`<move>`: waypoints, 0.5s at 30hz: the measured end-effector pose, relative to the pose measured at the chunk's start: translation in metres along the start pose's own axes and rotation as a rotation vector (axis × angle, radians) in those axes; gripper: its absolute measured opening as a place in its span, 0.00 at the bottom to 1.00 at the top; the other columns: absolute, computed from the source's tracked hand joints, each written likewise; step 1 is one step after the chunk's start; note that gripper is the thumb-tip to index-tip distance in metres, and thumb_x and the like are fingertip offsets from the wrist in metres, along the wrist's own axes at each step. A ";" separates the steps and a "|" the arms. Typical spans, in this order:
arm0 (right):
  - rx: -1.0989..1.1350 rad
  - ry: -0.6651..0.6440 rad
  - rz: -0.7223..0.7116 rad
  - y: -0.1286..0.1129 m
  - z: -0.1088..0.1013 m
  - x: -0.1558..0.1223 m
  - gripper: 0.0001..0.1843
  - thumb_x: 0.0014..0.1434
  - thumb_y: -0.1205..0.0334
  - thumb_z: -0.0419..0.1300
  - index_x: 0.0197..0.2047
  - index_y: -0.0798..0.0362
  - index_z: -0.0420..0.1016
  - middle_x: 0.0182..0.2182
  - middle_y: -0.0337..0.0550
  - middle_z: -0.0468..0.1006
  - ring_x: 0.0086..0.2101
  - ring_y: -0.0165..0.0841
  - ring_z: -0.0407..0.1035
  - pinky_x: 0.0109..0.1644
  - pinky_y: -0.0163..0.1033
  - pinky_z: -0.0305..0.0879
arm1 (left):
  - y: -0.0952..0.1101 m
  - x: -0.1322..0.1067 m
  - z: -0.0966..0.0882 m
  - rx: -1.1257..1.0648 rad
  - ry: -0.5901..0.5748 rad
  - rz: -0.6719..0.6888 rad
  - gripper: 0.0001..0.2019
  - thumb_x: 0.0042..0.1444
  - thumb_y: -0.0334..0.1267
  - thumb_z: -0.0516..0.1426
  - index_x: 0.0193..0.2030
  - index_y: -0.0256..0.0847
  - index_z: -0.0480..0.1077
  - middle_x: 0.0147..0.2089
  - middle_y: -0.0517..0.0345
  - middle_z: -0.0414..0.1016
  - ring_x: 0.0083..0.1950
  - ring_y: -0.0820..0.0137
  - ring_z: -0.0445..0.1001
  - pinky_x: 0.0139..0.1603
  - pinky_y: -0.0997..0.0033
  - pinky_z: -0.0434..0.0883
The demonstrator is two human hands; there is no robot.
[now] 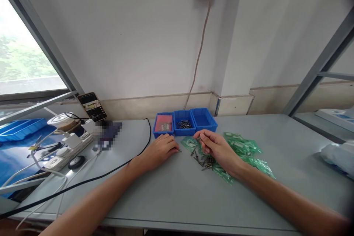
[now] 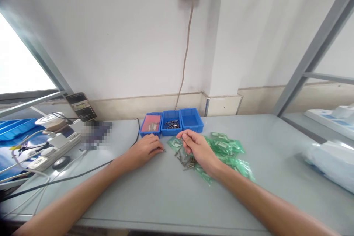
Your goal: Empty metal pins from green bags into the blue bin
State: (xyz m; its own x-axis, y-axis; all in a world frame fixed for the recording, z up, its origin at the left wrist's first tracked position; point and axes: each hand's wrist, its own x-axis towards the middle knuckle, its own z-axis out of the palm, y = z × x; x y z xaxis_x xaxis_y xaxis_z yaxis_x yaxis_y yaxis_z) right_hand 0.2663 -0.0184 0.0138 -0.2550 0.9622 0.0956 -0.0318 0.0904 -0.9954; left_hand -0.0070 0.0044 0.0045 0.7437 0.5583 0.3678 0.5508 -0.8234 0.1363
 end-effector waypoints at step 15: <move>-0.122 -0.030 0.013 -0.005 0.000 -0.003 0.25 0.69 0.37 0.57 0.46 0.51 0.79 0.26 0.34 0.62 0.27 0.31 0.54 0.31 0.37 0.50 | -0.001 -0.003 -0.001 0.048 -0.017 -0.043 0.07 0.76 0.35 0.52 0.49 0.40 0.72 0.46 0.55 0.75 0.48 0.65 0.72 0.50 0.64 0.64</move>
State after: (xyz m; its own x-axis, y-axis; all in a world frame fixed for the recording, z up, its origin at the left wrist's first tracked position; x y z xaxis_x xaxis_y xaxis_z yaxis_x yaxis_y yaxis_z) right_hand 0.2672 -0.0217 0.0182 -0.2836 0.9555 0.0815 0.0886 0.1107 -0.9899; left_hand -0.0103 0.0036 0.0039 0.7250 0.5951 0.3467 0.5996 -0.7930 0.1074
